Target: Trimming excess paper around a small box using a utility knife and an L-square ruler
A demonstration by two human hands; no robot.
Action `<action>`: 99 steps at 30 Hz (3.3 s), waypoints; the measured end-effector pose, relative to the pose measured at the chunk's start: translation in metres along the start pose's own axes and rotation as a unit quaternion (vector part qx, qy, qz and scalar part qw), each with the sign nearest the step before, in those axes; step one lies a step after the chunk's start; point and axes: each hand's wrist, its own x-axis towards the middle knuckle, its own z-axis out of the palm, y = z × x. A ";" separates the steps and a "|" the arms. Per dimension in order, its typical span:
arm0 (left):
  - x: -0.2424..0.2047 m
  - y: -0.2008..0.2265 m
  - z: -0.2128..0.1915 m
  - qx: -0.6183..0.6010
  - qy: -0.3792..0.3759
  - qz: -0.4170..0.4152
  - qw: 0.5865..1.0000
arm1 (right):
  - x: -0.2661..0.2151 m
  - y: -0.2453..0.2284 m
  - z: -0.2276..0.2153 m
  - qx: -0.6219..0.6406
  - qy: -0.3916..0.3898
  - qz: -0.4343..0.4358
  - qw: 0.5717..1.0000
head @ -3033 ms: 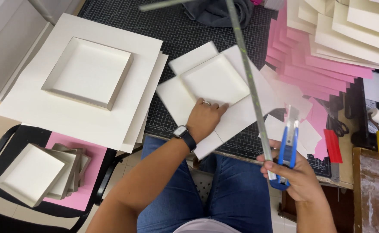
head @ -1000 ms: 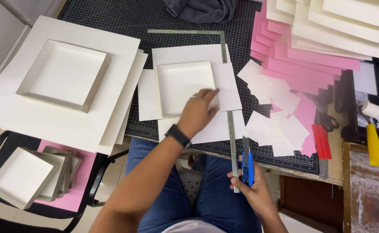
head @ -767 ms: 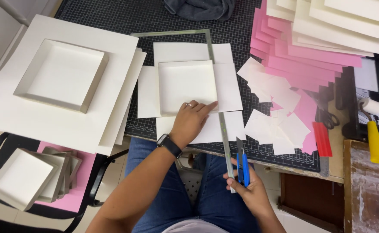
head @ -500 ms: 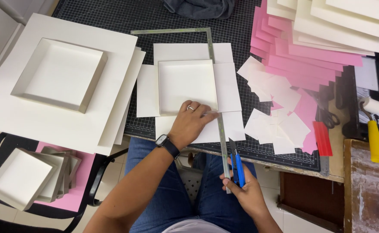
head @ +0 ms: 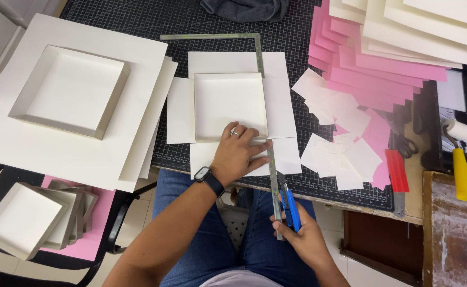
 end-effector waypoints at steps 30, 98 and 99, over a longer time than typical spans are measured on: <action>-0.007 -0.006 0.019 -0.037 0.009 -0.045 0.998 | 0.037 -0.070 0.022 -0.457 0.107 -0.181 0.864; 0.135 -0.149 0.061 0.038 -0.287 -0.154 0.945 | 0.192 -0.117 -0.019 0.303 0.044 -0.159 0.939; 0.136 -0.148 0.060 0.035 -0.284 -0.156 0.945 | 0.197 -0.117 -0.017 0.296 0.083 -0.148 0.940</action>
